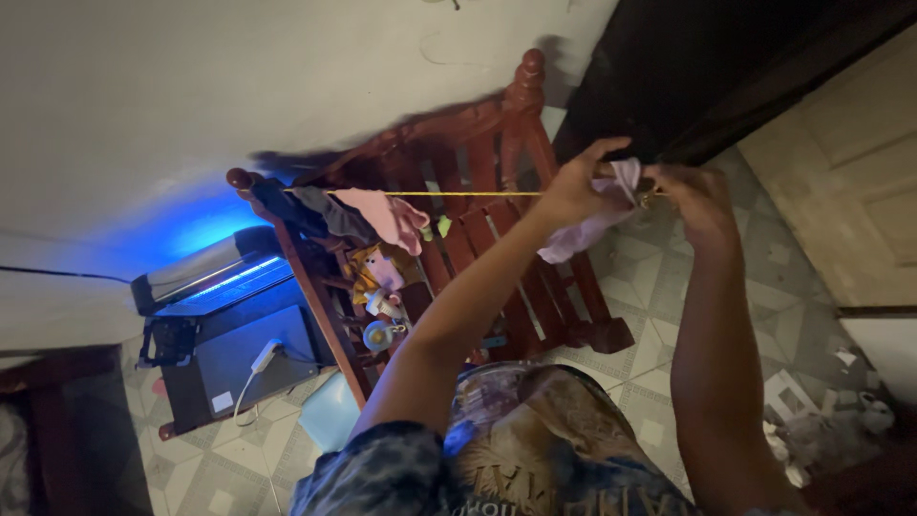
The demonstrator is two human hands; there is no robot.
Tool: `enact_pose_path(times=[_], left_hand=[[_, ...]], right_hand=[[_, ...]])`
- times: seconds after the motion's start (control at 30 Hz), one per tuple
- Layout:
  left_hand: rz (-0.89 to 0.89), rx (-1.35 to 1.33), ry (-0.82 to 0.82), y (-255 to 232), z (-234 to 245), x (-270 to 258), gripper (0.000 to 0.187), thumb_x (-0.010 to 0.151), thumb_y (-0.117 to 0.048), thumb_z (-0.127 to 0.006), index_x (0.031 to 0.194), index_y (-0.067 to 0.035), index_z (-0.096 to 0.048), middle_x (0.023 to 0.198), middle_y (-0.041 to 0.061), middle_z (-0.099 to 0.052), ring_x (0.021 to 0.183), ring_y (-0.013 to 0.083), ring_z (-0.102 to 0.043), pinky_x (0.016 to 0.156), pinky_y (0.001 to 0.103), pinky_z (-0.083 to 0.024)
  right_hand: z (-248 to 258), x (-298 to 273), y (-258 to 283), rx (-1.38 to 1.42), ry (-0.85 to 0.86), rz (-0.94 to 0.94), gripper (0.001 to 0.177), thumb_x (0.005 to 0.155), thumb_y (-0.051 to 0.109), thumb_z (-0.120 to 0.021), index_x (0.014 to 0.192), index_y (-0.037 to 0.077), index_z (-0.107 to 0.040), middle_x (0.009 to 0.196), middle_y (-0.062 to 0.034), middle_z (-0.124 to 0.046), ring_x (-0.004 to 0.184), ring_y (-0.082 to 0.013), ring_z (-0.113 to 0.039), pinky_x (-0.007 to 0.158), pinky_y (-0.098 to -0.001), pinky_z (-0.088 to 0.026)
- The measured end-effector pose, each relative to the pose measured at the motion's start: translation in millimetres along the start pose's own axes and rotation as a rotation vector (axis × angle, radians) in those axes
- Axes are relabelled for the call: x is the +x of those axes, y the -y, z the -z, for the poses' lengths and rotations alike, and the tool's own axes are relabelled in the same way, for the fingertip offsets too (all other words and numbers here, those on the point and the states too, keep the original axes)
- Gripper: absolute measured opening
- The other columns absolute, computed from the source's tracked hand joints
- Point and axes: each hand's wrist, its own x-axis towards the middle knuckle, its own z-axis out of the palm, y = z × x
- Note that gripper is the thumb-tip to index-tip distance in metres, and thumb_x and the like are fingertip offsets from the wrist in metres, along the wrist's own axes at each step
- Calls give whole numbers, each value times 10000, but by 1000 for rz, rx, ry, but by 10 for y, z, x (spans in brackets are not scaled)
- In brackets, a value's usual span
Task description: The person sets up a makeshift clothesline using a yellow rope and hangs several items of laundry, including small garments and underwear, using plastic clips.
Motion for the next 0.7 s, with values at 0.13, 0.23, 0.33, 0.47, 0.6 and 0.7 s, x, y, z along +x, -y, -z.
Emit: enact_pose_path(times=[0.13, 0.23, 0.33, 0.47, 0.6, 0.7], left_hand=[[61, 301, -112, -61, -100, 54, 935, 694, -136, -929, 1496, -64, -454, 1110, 159, -808, 1101, 262, -765, 1062, 374, -527], [76, 341, -108, -72, -66, 19, 1040, 638, -133, -958, 1516, -67, -404, 1149, 182, -756, 1114, 277, -731, 998, 386, -558], [59, 414, -43, -33, -136, -37, 988, 669, -133, -902, 1533, -90, -424, 1092, 161, -777, 1031, 253, -774, 947, 380, -609], [-57, 314, -136, -25, -141, -90, 656, 846, -64, -842, 1435, -50, -553, 1257, 180, -711, 1129, 278, -707, 924, 372, -595], [282, 65, -401, 3, 97, -245, 400, 944, 30, -630, 1325, -69, -696, 1076, 141, -774, 791, 224, -671, 642, 328, -551], [216, -215, -524, 253, 209, -310, 379, 916, 84, -628, 1262, -50, -702, 1001, 132, -778, 820, 178, -686, 697, 308, -566]], right_hand=[[0, -41, 109, -257, 38, -107, 261, 902, 219, -797, 1119, 73, -790, 998, -118, -760, 823, -246, -628, 773, -422, -481], [-36, -75, 185, -203, 65, -88, 227, 904, 238, -774, 1073, 86, -786, 975, -56, -764, 844, -151, -682, 788, -351, -518], [-52, -9, 148, -243, 106, -101, 211, 883, 172, -752, 1081, 100, -767, 938, -35, -750, 803, -146, -687, 769, -329, -509], [-40, 78, 90, -14, 145, -68, 158, 872, 165, -759, 997, 70, -758, 867, -58, -721, 740, -157, -646, 717, -331, -502], [0, 144, -65, 88, 49, -56, 94, 880, 129, -751, 956, 77, -732, 809, -38, -663, 675, -116, -558, 610, -283, -404], [8, 250, -212, 289, 43, 1, 86, 919, 148, -734, 914, 70, -696, 793, -15, -607, 659, -95, -514, 574, -261, -377]])
